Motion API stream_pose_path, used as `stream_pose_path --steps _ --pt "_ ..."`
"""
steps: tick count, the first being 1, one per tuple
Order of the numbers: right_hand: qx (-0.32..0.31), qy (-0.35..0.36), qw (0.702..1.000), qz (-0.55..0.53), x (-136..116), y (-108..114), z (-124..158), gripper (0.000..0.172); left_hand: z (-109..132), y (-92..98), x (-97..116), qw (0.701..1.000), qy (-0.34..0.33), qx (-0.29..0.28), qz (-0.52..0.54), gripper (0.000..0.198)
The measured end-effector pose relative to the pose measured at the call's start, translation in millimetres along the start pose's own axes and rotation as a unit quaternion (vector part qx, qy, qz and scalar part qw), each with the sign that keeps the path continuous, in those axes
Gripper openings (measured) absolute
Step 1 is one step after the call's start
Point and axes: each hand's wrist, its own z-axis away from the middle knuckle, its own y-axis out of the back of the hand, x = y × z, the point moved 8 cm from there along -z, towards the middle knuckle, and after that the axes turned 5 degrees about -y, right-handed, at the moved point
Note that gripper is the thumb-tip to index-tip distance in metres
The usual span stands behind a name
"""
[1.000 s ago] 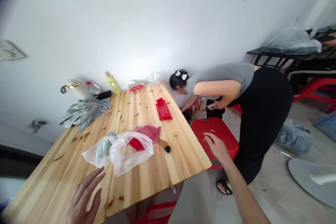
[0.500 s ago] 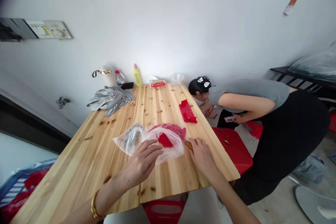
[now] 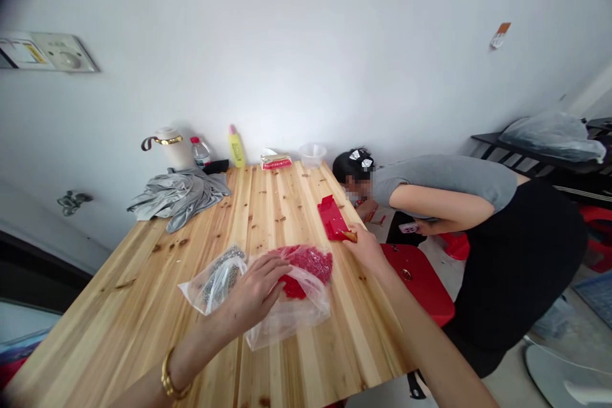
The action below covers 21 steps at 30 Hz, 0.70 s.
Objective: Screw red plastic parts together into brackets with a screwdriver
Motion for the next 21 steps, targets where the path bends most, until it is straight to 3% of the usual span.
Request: stream_pose_path --steps 3,7,10,13,16,21 --pt "-0.021 0.018 0.999 0.017 -28 -15 -24 0.008 19 9.6 4 1.000 0.011 0.015 -0.002 0.034" --pt "-0.056 0.060 0.997 0.015 -94 -46 -40 0.009 33 30.4 3 0.999 0.033 0.038 0.016 0.034" --pt "-0.104 0.102 0.989 -0.007 -150 -76 -40 0.013 41 41.5 -2 0.996 0.057 0.056 0.040 0.029" --pt "-0.157 0.131 0.978 -0.046 -185 -89 -26 0.011 46 35.1 -4 0.990 0.090 0.056 0.089 0.025" --pt "-0.170 0.131 0.972 -0.100 -183 -69 1 0.024 44 6.4 0 0.985 0.099 0.020 0.141 0.025" --pt "-0.095 0.071 0.964 -0.239 -121 -3 70 0.024 36 -48.4 -2 0.985 0.144 -0.068 0.067 0.020"
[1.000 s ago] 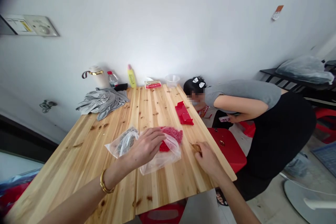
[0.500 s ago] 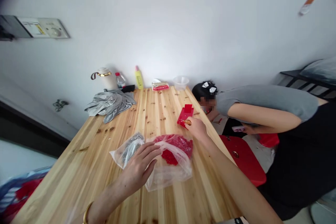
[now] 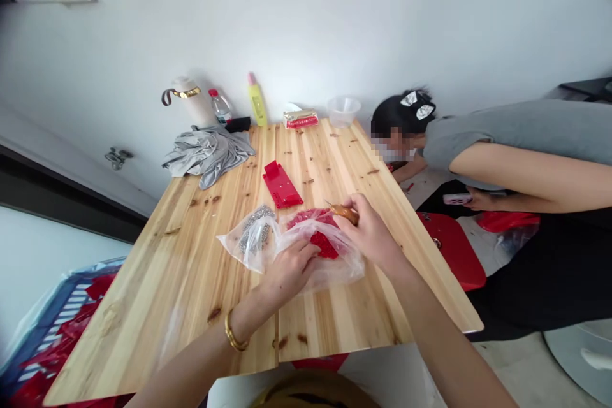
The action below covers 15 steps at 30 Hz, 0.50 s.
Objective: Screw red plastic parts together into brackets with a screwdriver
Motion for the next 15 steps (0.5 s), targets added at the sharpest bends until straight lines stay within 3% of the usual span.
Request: stream_pose_path --steps 3,7,11,15 --pt "0.023 -0.062 0.996 -0.064 31 14 55 0.026 -7 -14.9 -2 0.998 0.018 -0.027 -0.051 0.018" --pt "0.010 -0.139 0.981 -0.138 66 2 108 0.031 -13 -22.3 1 0.996 0.014 -0.034 -0.087 0.015" --pt "-0.032 -0.184 0.953 -0.238 77 -22 134 0.037 -18 -26.2 0 0.996 0.010 -0.022 -0.084 0.014" --pt "-0.063 -0.191 0.938 -0.281 72 -40 140 0.043 -19 -23.5 -2 0.999 0.017 0.000 -0.052 0.016"
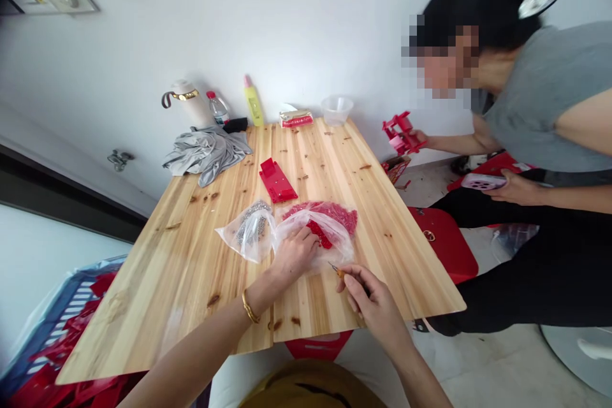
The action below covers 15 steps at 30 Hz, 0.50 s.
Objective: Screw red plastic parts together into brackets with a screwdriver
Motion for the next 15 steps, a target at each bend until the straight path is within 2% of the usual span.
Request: stream_pose_path --steps 2,3,4,5,6,8,9,10,12,15 --pt "-0.014 -0.001 1.000 -0.001 -1 -8 -1 0.045 2 7.2 0 1.000 0.010 0.022 0.018 0.016" --pt "-0.018 0.000 1.000 -0.003 -2 -12 -2 0.046 4 13.3 -1 0.997 0.027 0.045 0.061 0.017" --pt "-0.017 0.003 1.000 -0.002 -5 -14 -3 0.046 7 19.5 -4 0.986 0.053 0.071 0.141 0.016" --pt "-0.014 0.012 1.000 0.002 -9 -16 -3 0.045 12 24.3 -8 0.958 0.088 0.097 0.256 0.016" --pt "-0.011 0.028 0.999 0.012 -14 -19 -3 0.043 17 26.4 -11 0.904 0.126 0.118 0.392 0.015" --pt "-0.009 0.076 0.996 0.048 -28 -23 -1 0.038 29 25.7 -11 0.741 0.188 0.137 0.630 0.019" --pt "-0.009 0.098 0.993 0.072 -35 -26 0 0.036 34 26.5 -7 0.669 0.205 0.138 0.701 0.023" --pt "-0.007 0.116 0.989 0.097 -41 -29 2 0.034 38 28.5 -3 0.613 0.217 0.141 0.747 0.026" --pt "-0.002 0.142 0.979 0.143 -50 -34 4 0.030 47 33.0 2 0.540 0.232 0.151 0.795 0.028" --pt "0.015 0.179 0.964 0.196 -61 -42 7 0.024 58 33.6 5 0.480 0.238 0.158 0.829 0.027"
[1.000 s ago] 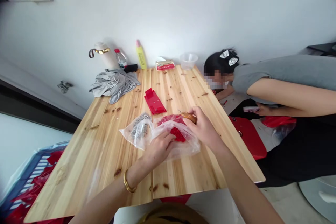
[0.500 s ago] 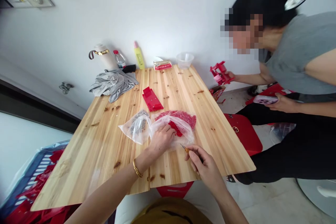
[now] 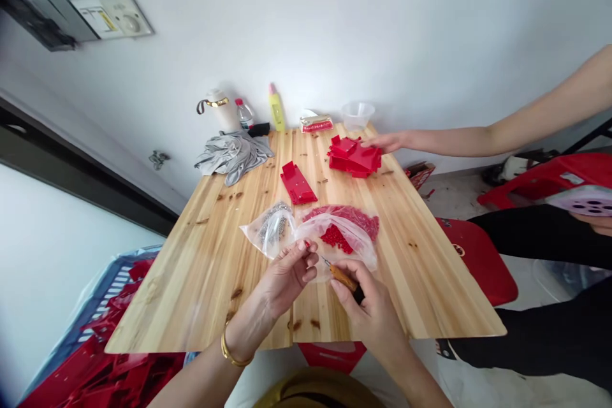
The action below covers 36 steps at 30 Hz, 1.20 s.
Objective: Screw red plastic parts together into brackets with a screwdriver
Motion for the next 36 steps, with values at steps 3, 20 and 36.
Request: stream_pose_path --steps 3,20,36 --pt "0.012 0.036 0.999 0.039 -11 -5 0 0.021 4 5.9 -4 0.999 0.007 0.003 0.032 0.025" --pt "0.036 0.133 0.982 0.126 -34 -18 -1 0.017 12 14.4 -13 0.998 0.010 -0.002 0.059 0.021" --pt "0.029 0.106 0.982 0.153 -29 -22 0 0.023 19 26.7 10 0.985 -0.118 0.064 -0.105 0.027"
